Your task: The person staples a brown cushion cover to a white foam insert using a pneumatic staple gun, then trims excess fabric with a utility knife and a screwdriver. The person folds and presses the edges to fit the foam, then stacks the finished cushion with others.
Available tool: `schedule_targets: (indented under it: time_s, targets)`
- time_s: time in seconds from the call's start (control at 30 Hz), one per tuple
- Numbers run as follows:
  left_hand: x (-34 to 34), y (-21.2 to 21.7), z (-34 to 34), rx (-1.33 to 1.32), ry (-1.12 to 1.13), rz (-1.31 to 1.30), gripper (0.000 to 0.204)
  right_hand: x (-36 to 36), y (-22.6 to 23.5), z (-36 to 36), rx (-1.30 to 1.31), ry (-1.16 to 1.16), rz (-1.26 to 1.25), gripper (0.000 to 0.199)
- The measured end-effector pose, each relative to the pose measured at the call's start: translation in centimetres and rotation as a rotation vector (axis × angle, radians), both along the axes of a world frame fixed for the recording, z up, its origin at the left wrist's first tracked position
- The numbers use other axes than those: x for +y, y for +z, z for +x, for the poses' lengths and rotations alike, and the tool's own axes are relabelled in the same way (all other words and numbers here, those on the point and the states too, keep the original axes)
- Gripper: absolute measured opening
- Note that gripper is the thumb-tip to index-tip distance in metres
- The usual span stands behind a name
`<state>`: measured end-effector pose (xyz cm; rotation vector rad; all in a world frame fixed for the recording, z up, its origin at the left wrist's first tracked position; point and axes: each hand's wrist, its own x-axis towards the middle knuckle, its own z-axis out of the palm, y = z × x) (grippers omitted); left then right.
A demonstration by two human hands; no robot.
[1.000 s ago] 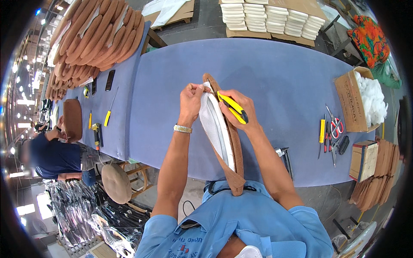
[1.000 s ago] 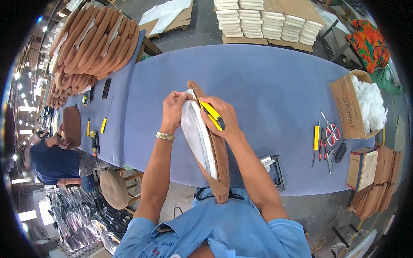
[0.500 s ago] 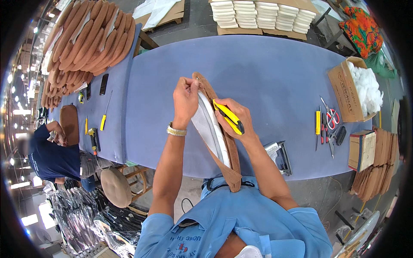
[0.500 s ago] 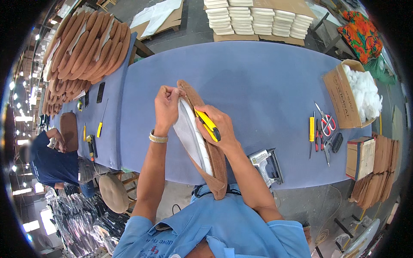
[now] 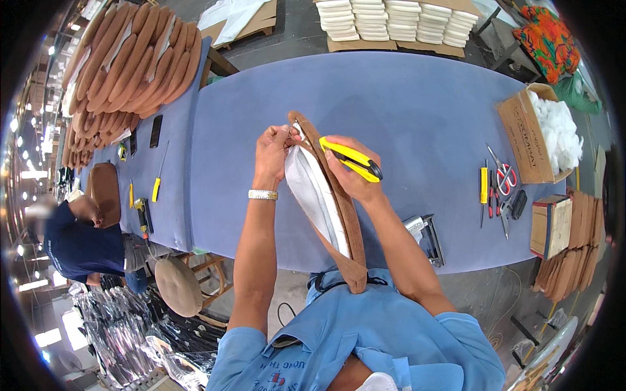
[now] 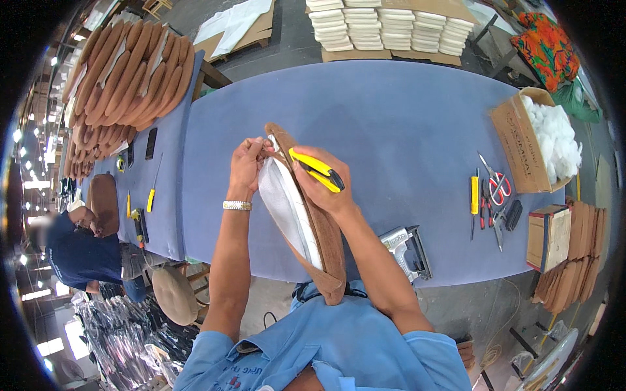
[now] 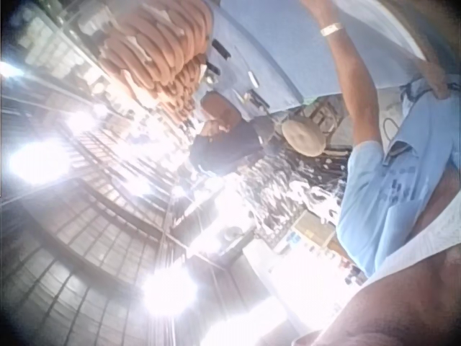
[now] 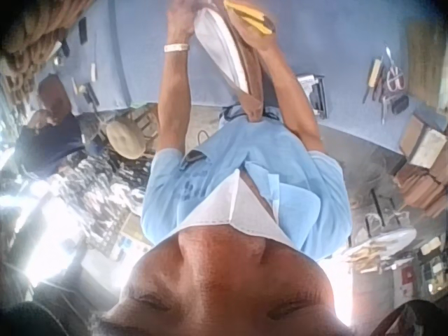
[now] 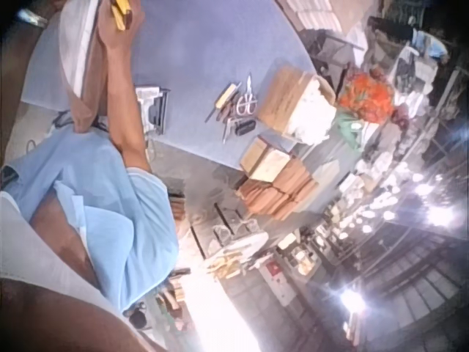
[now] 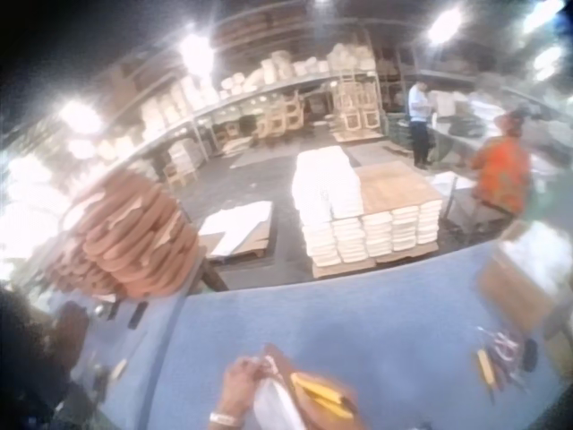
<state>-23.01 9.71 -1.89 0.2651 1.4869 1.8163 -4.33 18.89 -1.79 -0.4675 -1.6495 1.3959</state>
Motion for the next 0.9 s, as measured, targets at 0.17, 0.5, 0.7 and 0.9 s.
schedule_targets:
  time_s: [0.17,0.5,0.7,0.9]
  targets:
    - [0.1,0.1,0.1,-0.010,-0.024,0.003,0.013,0.7,-1.1,-2.1,-0.004,-0.007,0.033,0.024]
    - [0.6,0.4,-0.3,-0.023,-0.062,-0.035,0.013,0.9,-0.6,-1.8,-0.144,-0.003,0.123,0.026]
    - [0.2,0.2,-2.4,-0.024,-0.180,-0.064,0.015,0.1,0.1,-0.9,-0.186,-0.003,0.150,0.023]
    - [0.4,4.9,0.6,0.474,-0.229,-0.252,0.019,-1.8,-0.2,2.1,-0.190,0.001,-0.042,0.026]
